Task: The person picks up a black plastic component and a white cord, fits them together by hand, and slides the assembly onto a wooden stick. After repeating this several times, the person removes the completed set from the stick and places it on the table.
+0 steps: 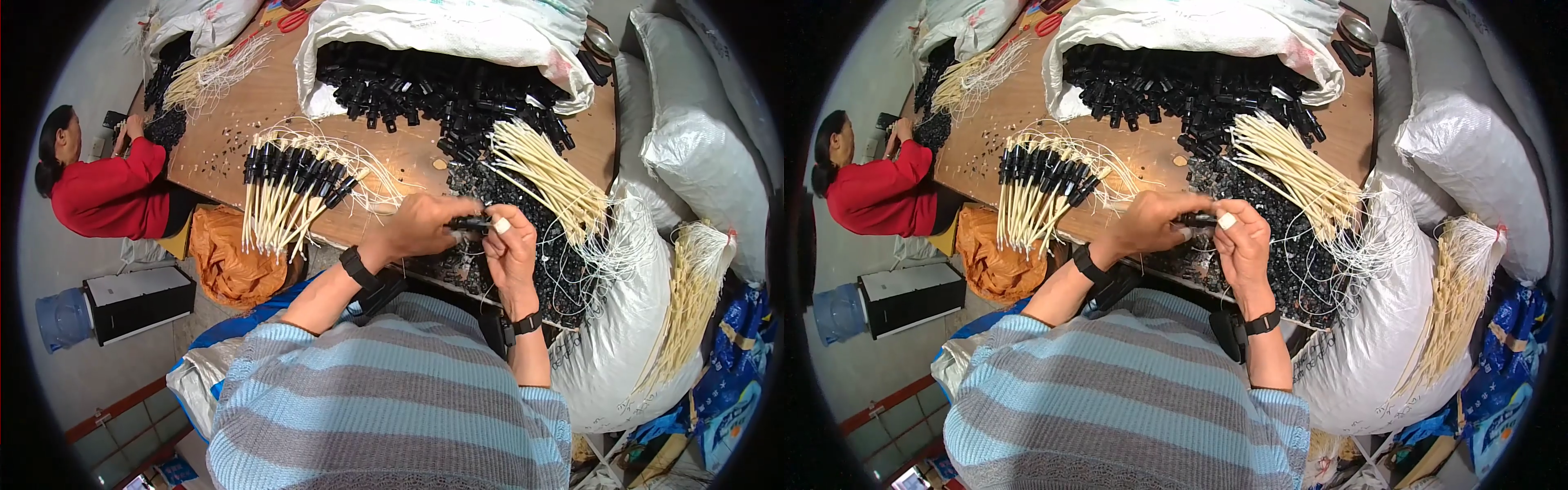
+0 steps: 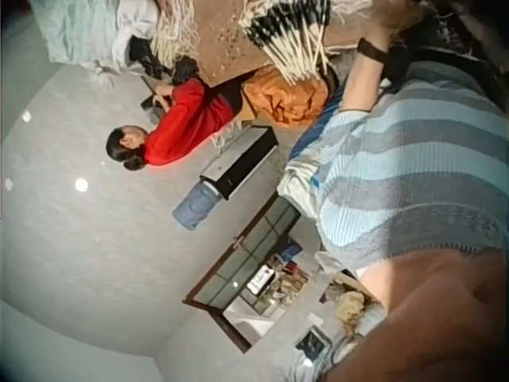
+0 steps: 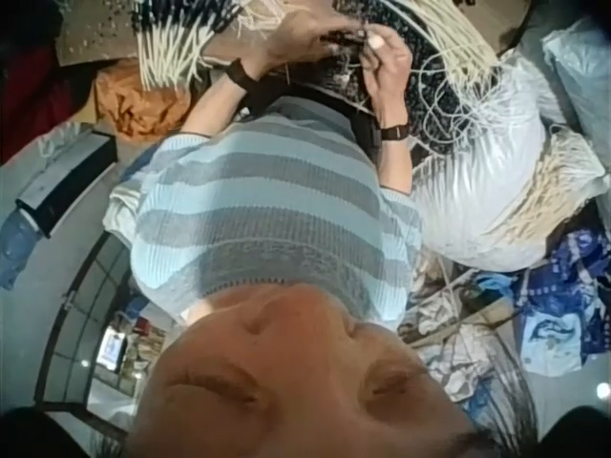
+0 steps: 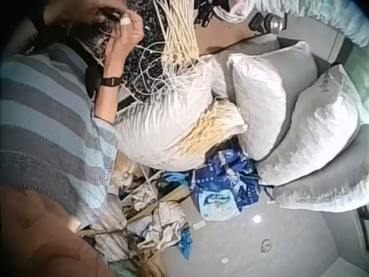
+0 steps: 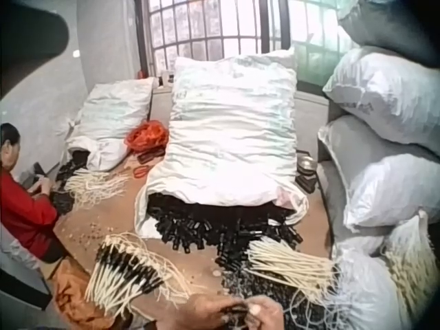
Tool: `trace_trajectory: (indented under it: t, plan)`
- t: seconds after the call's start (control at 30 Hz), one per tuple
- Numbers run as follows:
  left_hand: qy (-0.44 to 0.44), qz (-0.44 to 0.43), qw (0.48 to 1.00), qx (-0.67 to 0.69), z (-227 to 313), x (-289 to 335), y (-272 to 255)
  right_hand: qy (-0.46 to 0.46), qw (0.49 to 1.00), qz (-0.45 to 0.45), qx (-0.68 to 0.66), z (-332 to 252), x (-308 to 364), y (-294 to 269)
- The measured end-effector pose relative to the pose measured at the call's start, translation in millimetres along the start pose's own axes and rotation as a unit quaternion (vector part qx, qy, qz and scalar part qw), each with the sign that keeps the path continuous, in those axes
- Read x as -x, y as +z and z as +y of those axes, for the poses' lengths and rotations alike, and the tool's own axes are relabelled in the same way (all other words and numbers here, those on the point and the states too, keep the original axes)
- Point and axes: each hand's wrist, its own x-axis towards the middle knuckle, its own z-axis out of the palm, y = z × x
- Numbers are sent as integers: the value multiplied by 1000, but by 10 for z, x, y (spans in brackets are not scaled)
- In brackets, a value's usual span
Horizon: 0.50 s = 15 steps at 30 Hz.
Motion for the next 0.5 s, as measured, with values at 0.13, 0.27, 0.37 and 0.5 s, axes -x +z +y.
trace_trajectory:
  t: [0.13, 0.27, 0.37, 0.5]
  plan:
    - [-74, -44, 996, 38, -112, -2, -95, -158, 937, -35, 309, 22, -16, -63]
    - [-14, 8, 998, -54, -79, 13, -103, -236, 756, -57, 608, -33, 33, 41]
    - [44, 33, 990, -132, 50, 13, -94, -62, 838, 29, 541, -13, -41, 56]
    - [69, 22, 973, -219, 42, 103, -145, -18, 891, -1, 453, 59, -94, 112]
